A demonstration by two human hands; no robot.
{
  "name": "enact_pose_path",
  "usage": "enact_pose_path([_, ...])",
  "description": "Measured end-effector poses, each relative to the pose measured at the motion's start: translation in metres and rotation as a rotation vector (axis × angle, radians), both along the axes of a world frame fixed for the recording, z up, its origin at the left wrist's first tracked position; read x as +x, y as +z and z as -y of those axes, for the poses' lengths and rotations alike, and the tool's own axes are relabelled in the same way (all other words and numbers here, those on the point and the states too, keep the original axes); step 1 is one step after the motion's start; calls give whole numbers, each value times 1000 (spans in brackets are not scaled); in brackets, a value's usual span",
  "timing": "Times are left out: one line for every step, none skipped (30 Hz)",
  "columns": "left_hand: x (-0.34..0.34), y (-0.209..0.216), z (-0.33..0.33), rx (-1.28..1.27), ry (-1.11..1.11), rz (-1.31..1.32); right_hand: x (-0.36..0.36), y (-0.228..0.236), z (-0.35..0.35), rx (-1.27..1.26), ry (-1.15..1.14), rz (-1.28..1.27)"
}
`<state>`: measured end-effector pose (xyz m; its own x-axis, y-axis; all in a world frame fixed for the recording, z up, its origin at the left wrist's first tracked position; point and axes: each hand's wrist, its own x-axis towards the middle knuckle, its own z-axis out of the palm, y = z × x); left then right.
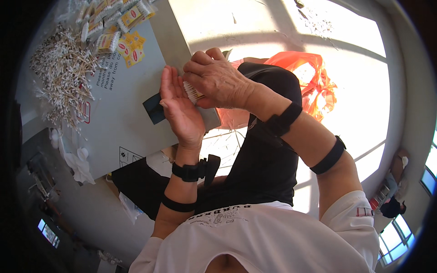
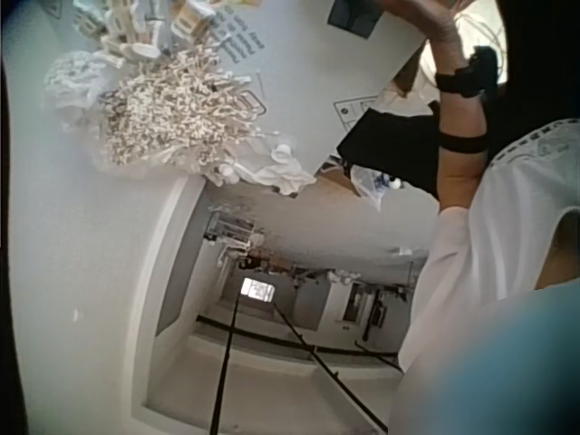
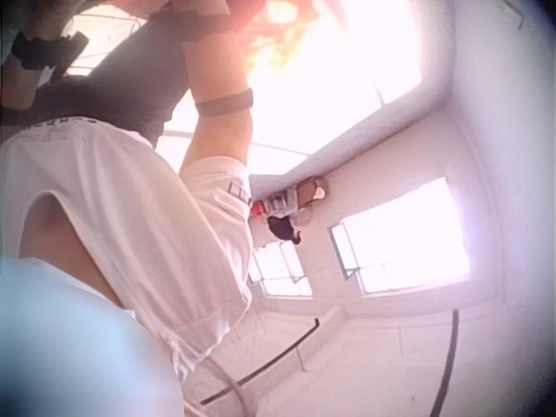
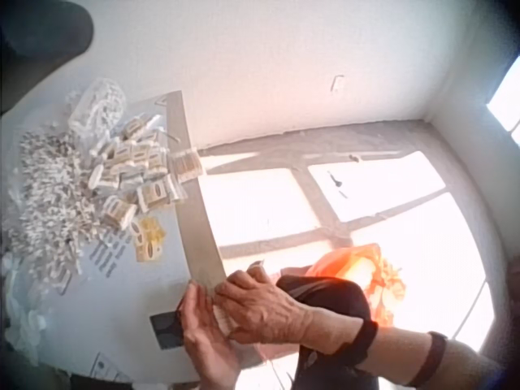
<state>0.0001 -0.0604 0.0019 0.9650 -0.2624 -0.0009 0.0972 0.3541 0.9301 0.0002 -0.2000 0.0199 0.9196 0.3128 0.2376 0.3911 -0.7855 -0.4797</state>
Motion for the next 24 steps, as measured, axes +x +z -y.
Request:
enact_pose_path([0, 0, 0, 1, 1, -1, 0, 0, -1, 3, 0, 3])
enact_pose_path([-1, 1, 1, -10, -7, -4, 1, 0, -1, 7, -1, 6])
enact_pose_path([0, 1, 0, -22, -15, -7, 1, 0, -1, 8, 0, 5])
enact_pose_path([0, 0, 0, -21, -16, -9, 1, 0, 0, 0, 6, 4])
enact_pose_path([0, -2, 0, -35, -27, -16, 1, 0, 0, -8, 11, 4])
enact_pose_path([0, -3, 0, -49, -38, -23, 1, 0, 0, -7, 11, 3])
enact_pose_path([0, -2, 0, -50, -38, -23, 1, 0, 0, -11, 11, 8])
enact_pose_path([0, -1, 1, -54, -36, -33, 1, 0, 0, -14, 11, 13])
enact_pose_path([0, 0, 1, -58, -34, -43, 0, -1, 0, -15, 11, 13])
enact_pose_path([0, -1, 1, -60, -34, -42, 0, -1, 0, -9, 7, 20])
enact_pose_path([1, -2, 0, -86, -39, -53, 0, -1, 0, -3, 4, 28])
enact_pose_path([2, -3, 0, -113, -45, -63, -1, -1, -1, -5, 3, 29])
enact_pose_path([2, -2, 0, -114, -45, -62, -1, -1, -1, -5, 1, 29])
enact_pose_path([2, -2, -1, -109, -50, -51, -1, -1, -1, -5, -2, 28])
enact_pose_path([2, -2, -1, -105, -56, -41, -1, 0, -2, -6, -2, 30])
enact_pose_path([2, -1, -1, -107, -56, -39, -1, 0, -1, -11, -7, 33])
enact_pose_path([2, 0, -1, -116, -53, -41, -2, 0, 0, -15, -12, 37])
enact_pose_path([2, 1, -1, -126, -50, -43, -2, 0, -1, -17, -12, 40])
enact_pose_path([2, 2, -3, -126, -50, -40, -2, 0, -3, -20, -21, 21])
enact_pose_path([3, 3, -4, -88, -47, -37, -3, 1, -4, -22, -30, 3])
enact_pose_path([3, 4, -6, -50, -44, -34, -4, 1, -6, -21, -30, 7])
enact_pose_path([2, 5, -9, -51, -45, -33, -5, 2, -6, -24, -51, 5])
enact_pose_path([0, 5, -15, 205, -44, 97, -7, 2, -6, -27, -72, 4])
enact_pose_path([-2, 6, -22, 461, -41, 228, -8, 1, -6, -26, -72, 5])
